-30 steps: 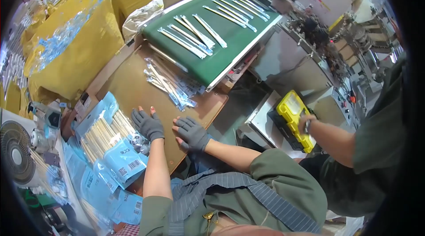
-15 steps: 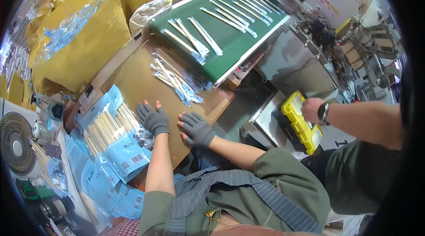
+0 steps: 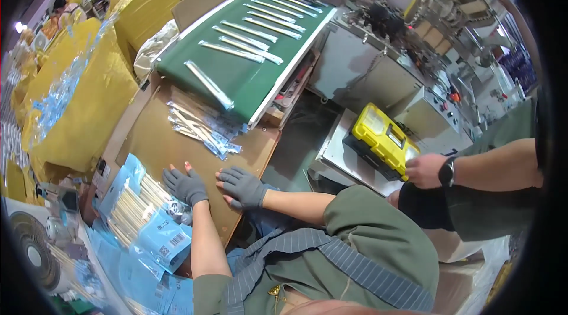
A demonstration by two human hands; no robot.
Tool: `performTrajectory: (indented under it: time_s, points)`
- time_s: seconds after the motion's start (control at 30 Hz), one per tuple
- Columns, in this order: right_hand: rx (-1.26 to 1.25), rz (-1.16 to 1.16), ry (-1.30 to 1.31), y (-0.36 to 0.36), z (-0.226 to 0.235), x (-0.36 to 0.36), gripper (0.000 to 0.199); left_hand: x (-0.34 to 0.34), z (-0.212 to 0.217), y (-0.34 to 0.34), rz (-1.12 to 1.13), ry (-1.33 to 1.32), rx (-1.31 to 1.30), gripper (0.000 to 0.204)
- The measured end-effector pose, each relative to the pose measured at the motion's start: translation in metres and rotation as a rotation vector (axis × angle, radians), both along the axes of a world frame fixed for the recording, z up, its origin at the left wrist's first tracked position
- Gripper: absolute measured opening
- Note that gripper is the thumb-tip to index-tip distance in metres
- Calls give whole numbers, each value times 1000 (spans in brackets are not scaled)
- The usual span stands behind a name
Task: Bundling and packaging wooden chopsticks into plastic bags.
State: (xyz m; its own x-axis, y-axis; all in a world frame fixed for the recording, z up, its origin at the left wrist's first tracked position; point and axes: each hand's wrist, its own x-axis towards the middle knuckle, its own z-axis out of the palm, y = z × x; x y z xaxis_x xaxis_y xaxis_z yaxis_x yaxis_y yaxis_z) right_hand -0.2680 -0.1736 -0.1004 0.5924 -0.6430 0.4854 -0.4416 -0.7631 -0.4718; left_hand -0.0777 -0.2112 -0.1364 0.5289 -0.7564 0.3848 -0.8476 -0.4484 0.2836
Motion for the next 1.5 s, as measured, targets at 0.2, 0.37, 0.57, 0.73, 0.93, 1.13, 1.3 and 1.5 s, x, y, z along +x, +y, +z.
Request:
performTrajectory:
  time_s: [0.2,0.37,0.57,0.73,0.93,1.13,1.3,1.5]
  points:
    - [-12,-9,5,0,-3,-2,43,2,-5,-1,1,-20,4,56]
    - [-17,-12,0,0,-4,-1,42,3,-7,-1,14,-42,-27,56]
    - [-14,-19,-31,3,-1,0,39,8,-14,-2,24,-40,-5,55]
    - [-8,3,-46,1,-5,0,38,7,-10,-2,44,-48,59,56]
    - [-47,-9,-59,-2,-8,-1,39,5,-9,-8,54,-34,81,58]
    - [397,57,-51,6,37,-35,62,13,-23,-7,71,-24,136,60]
    - [142,-537,-667,-78,170,-145,75,4,-5,-5,82,20,188,62]
    - [78,-1208,-531,-216,234,-299,76,27,-49,4,78,-422,-371,70]
